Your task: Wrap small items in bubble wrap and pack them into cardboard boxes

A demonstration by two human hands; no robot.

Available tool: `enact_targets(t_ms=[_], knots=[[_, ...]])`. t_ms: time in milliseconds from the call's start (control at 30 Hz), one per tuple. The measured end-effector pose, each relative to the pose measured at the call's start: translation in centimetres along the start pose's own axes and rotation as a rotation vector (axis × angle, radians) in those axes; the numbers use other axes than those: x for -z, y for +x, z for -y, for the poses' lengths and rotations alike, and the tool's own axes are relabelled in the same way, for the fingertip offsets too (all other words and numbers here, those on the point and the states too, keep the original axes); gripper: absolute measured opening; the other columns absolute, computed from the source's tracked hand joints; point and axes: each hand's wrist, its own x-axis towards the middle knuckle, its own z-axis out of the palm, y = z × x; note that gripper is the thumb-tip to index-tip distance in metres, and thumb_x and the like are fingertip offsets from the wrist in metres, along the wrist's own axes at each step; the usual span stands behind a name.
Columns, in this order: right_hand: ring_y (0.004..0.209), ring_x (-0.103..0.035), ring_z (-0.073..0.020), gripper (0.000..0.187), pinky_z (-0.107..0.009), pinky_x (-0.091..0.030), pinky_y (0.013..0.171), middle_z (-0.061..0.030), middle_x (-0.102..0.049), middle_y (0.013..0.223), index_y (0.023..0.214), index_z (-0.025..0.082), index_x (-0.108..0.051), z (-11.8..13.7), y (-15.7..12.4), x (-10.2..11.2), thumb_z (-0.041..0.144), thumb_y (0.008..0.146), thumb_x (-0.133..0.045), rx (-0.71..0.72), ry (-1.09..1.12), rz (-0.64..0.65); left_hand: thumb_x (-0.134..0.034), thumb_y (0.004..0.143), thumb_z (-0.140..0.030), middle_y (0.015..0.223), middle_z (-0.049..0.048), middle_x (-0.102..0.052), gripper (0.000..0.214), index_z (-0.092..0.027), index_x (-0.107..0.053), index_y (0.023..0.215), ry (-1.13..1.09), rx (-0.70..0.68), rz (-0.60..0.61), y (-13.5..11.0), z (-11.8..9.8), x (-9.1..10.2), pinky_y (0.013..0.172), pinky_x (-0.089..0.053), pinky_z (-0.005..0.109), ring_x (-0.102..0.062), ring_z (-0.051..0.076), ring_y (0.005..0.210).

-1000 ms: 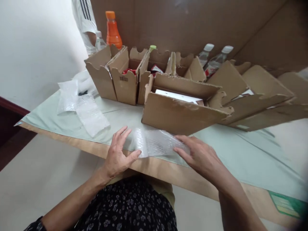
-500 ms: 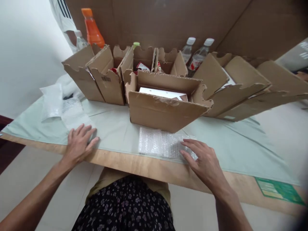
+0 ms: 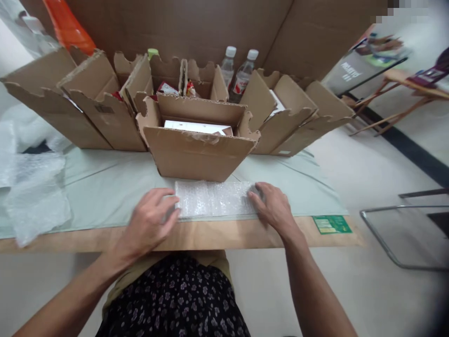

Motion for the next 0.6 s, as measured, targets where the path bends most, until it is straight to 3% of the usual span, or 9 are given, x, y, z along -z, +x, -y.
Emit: enact_targets(t_ms=[67,133,200,267,333,433,500,600], knots=[[0.118,-0.067,-0.0372,0.042,-0.053,-0.051,0.096,-0.0182,-0.071,0.135,0.123,0.016,-0.070,0.6,0.0,-0.6,0.046,0.099,-0.055,-0.001,-0.005,-0.011,-0.060,0.096,-0.047,0.104,0.0145,-0.076,0.033,-0.018,-0.075,0.102,0.041,0.046,0.166,2.8,-2.7,-2.8,0.088,-0.057,0.046,-0.071,0.032,0.099],[0.122,-0.065,-0.0377,0.037,-0.053,-0.050,0.097,-0.0180,-0.069,0.139,0.119,0.017,-0.070,1.5,-0.4,-1.2,0.044,0.097,-0.059,0.029,0.053,-0.029,-0.065,0.089,-0.058,0.096,0.0169,-0.075,0.044,-0.015,-0.075,0.097,0.136,0.180,0.323,5.0,-4.2,-4.8,0.082,-0.056,0.046,-0.071,0.036,0.095],[0.124,-0.065,-0.0364,0.025,-0.051,-0.049,0.098,-0.0164,-0.071,0.136,0.107,0.019,-0.071,2.2,-1.2,-1.4,0.038,0.096,-0.060,0.073,0.140,-0.041,-0.067,0.087,-0.051,0.095,0.0183,-0.075,0.039,-0.014,-0.074,0.094,0.200,0.293,0.410,6.5,-4.8,-5.9,0.080,-0.055,0.045,-0.071,0.038,0.094],[0.123,-0.067,-0.0335,0.017,-0.048,-0.049,0.100,-0.0132,-0.074,0.132,0.095,0.021,-0.070,2.7,-2.0,-1.2,0.034,0.096,-0.058,0.100,0.225,-0.051,-0.062,0.086,-0.034,0.095,0.0171,-0.075,0.022,-0.014,-0.072,0.091,0.209,0.349,0.424,7.0,-4.8,-6.1,0.078,-0.053,0.043,-0.071,0.035,0.092],[0.115,-0.071,-0.0296,0.017,-0.044,-0.050,0.098,-0.0097,-0.077,0.123,0.093,0.022,-0.069,2.8,-2.8,-0.4,0.034,0.096,-0.057,0.093,0.332,-0.074,-0.057,0.083,-0.024,0.087,0.0123,-0.074,0.013,-0.017,-0.067,0.081,0.181,0.380,0.417,6.7,-4.3,-5.4,0.073,-0.051,0.038,-0.070,0.029,0.083],[0.085,-0.073,-0.0222,0.018,-0.034,-0.053,0.079,-0.0035,-0.078,0.092,0.092,0.024,-0.067,2.5,-3.9,1.5,0.039,0.096,-0.060,0.010,0.529,-0.098,-0.051,0.084,-0.028,0.070,0.0038,-0.067,0.018,-0.021,-0.057,0.068,0.074,0.437,0.391,5.2,-3.1,-2.8,0.064,-0.047,0.031,-0.065,0.020,0.068],[0.072,-0.068,-0.0188,0.018,-0.030,-0.052,0.069,-0.0001,-0.073,0.079,0.090,0.024,-0.066,2.3,-4.4,2.6,0.041,0.094,-0.063,-0.048,0.604,-0.113,-0.052,0.084,-0.038,0.065,0.0007,-0.063,0.024,-0.021,-0.055,0.067,-0.133,0.541,0.295,3.6,-1.9,-0.6,0.060,-0.045,0.027,-0.060,0.016,0.062],[0.078,-0.071,-0.0192,0.018,-0.029,-0.055,0.072,-0.0014,-0.075,0.086,0.097,0.023,-0.067,2.2,-4.5,3.1,0.040,0.090,-0.068,-0.073,0.665,-0.173,-0.067,0.073,-0.048,0.068,0.0000,-0.066,0.029,-0.020,-0.061,0.074,-0.505,0.766,0.117,1.0,-0.3,2.1,0.061,-0.049,0.026,-0.063,0.016,0.064]])
